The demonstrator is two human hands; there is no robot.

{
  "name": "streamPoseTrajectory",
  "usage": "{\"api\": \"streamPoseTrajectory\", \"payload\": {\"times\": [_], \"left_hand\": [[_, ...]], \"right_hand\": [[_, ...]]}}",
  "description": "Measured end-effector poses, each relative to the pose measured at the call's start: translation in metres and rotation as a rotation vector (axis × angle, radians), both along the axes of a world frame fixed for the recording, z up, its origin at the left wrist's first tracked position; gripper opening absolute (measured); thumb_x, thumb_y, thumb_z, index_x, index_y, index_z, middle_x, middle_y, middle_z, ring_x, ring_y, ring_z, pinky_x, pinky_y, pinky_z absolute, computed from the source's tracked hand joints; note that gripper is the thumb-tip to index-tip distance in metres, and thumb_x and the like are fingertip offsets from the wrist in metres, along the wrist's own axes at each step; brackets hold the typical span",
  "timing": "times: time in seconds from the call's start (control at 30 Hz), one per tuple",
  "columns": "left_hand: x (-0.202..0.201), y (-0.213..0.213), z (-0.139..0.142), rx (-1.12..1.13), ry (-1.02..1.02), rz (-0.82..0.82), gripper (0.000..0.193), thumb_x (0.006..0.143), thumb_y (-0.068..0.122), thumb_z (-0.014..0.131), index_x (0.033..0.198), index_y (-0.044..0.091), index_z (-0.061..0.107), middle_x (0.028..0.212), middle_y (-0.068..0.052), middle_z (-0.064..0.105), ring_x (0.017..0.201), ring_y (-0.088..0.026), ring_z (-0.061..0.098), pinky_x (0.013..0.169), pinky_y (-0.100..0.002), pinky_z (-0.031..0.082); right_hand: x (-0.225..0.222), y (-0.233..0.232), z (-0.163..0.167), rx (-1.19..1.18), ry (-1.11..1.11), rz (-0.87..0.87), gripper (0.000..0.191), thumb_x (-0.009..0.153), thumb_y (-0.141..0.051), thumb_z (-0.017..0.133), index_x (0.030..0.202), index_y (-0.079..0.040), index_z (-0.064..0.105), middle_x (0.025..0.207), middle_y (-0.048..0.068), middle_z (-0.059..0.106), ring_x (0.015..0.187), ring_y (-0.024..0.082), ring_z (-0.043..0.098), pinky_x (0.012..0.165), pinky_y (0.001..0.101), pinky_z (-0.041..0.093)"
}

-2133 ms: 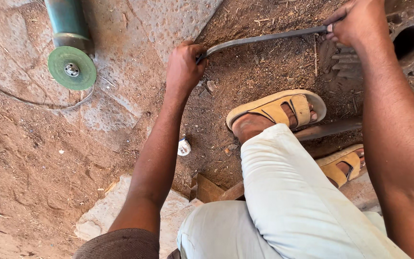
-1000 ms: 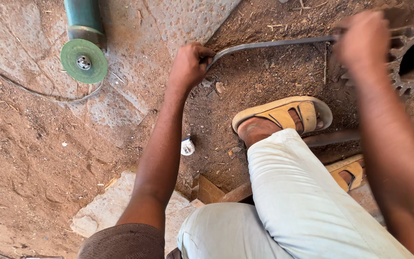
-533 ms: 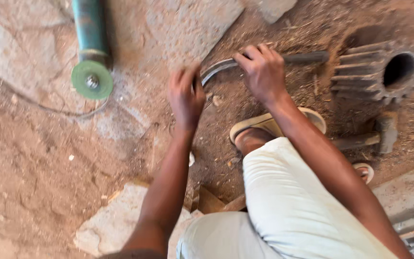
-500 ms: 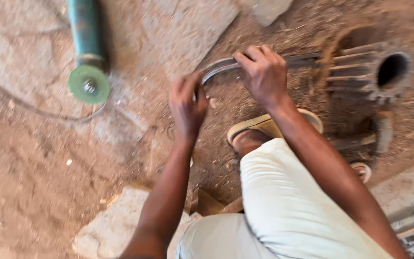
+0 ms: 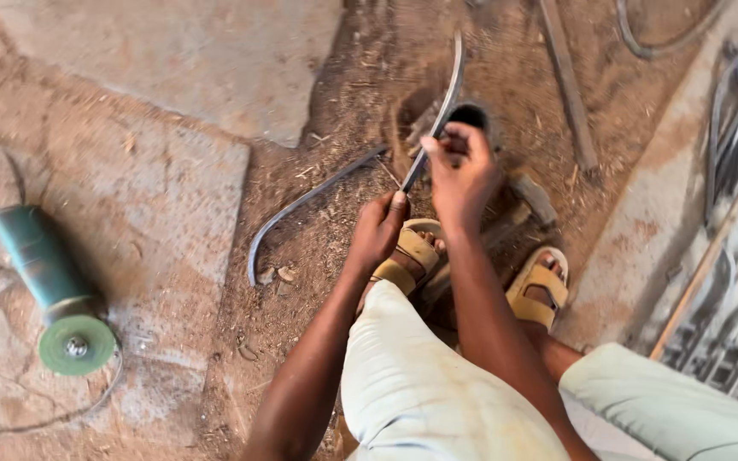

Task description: The person kneels on the ground and bends a long flat metal bar by hand, fitting it against a toothed metal die. They repeatedly press and flex the bar to curve it, reposition it, and strike it with a hammer to set the bend.

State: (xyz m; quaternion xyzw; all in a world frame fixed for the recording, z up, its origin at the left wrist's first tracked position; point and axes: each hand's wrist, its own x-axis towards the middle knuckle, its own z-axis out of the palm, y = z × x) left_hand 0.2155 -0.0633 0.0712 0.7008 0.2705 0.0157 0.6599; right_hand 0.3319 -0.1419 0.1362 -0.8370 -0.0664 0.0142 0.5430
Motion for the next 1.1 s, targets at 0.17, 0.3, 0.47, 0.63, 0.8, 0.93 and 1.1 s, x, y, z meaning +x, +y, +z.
{"api": "streamPoseTrajectory", "payload": {"times": [0.17, 0.3, 0.47, 0.63, 0.8, 0.93, 1.1], "left_hand": [[0.007, -0.014, -0.038, -0.287, 0.014, -0.158, 0.054, 0.111, 0.045, 0.046, 0.08, 0.002, 0.057, 0.068, -0.001, 0.052, 0.065, -0.014, 0.049, 0.06, -0.035, 0.045], [0.024, -0.011, -0.04, -0.403, 0.272, -0.206, 0.049, 0.107, 0.048, 0.046, 0.077, 0.01, 0.054, 0.063, 0.004, 0.046, 0.054, -0.01, 0.041, 0.049, -0.033, 0.035], [0.031, -0.007, -0.036, -0.482, 0.36, -0.151, 0.046, 0.104, 0.048, 0.048, 0.074, 0.014, 0.051, 0.06, 0.002, 0.045, 0.047, -0.01, 0.038, 0.042, -0.033, 0.03], [0.031, -0.016, -0.053, -0.281, 0.242, -0.14, 0.054, 0.106, 0.046, 0.049, 0.073, 0.005, 0.054, 0.062, 0.0, 0.048, 0.055, -0.011, 0.041, 0.048, -0.034, 0.035], [0.032, -0.02, -0.059, -0.082, 0.283, -0.099, 0.054, 0.103, 0.049, 0.051, 0.075, 0.004, 0.058, 0.06, -0.002, 0.056, 0.058, -0.013, 0.051, 0.055, -0.035, 0.041], [0.034, -0.018, -0.05, -0.175, 0.31, -0.138, 0.058, 0.105, 0.05, 0.047, 0.069, 0.004, 0.052, 0.058, 0.0, 0.048, 0.054, -0.013, 0.042, 0.049, -0.038, 0.037], [0.036, -0.015, -0.037, -0.216, 0.32, -0.138, 0.057, 0.105, 0.05, 0.045, 0.068, 0.006, 0.05, 0.057, 0.002, 0.045, 0.05, -0.013, 0.039, 0.044, -0.037, 0.033]], "right_hand": [[-0.04, -0.124, -0.071, -0.389, -0.271, -0.351, 0.048, 0.105, -0.027, 0.082, 0.132, 0.004, 0.058, 0.123, 0.018, 0.063, 0.107, 0.03, 0.064, 0.088, 0.0448, 0.054], [-0.063, -0.17, -0.108, -0.511, 0.364, -0.392, 0.049, 0.089, -0.043, 0.086, 0.102, 0.0, 0.068, 0.086, 0.009, 0.067, 0.078, 0.026, 0.065, 0.073, 0.0405, 0.053], [-0.045, -0.168, -0.105, -0.177, 0.728, -0.423, 0.026, 0.085, -0.029, 0.079, 0.087, -0.006, 0.067, 0.068, 0.001, 0.065, 0.062, 0.021, 0.064, 0.063, 0.0391, 0.055], [-0.015, -0.19, -0.039, 0.533, 1.063, -0.343, 0.017, 0.095, -0.023, 0.068, 0.1, -0.01, 0.059, 0.07, 0.003, 0.063, 0.057, 0.017, 0.061, 0.054, 0.033, 0.054], [-0.022, -0.174, 0.055, 0.159, 0.729, -0.082, 0.02, 0.098, -0.022, 0.06, 0.115, -0.013, 0.054, 0.07, 0.003, 0.06, 0.05, 0.014, 0.056, 0.043, 0.0307, 0.049], [-0.009, -0.145, 0.104, 0.149, 0.174, 0.172, 0.023, 0.113, -0.021, 0.056, 0.128, -0.008, 0.044, 0.08, 0.005, 0.059, 0.059, 0.014, 0.059, 0.055, 0.0282, 0.052], [0.005, -0.103, 0.089, -0.352, -0.268, 0.221, 0.02, 0.114, -0.02, 0.062, 0.123, -0.007, 0.05, 0.075, 0.006, 0.059, 0.059, 0.017, 0.06, 0.055, 0.0325, 0.051]]}}
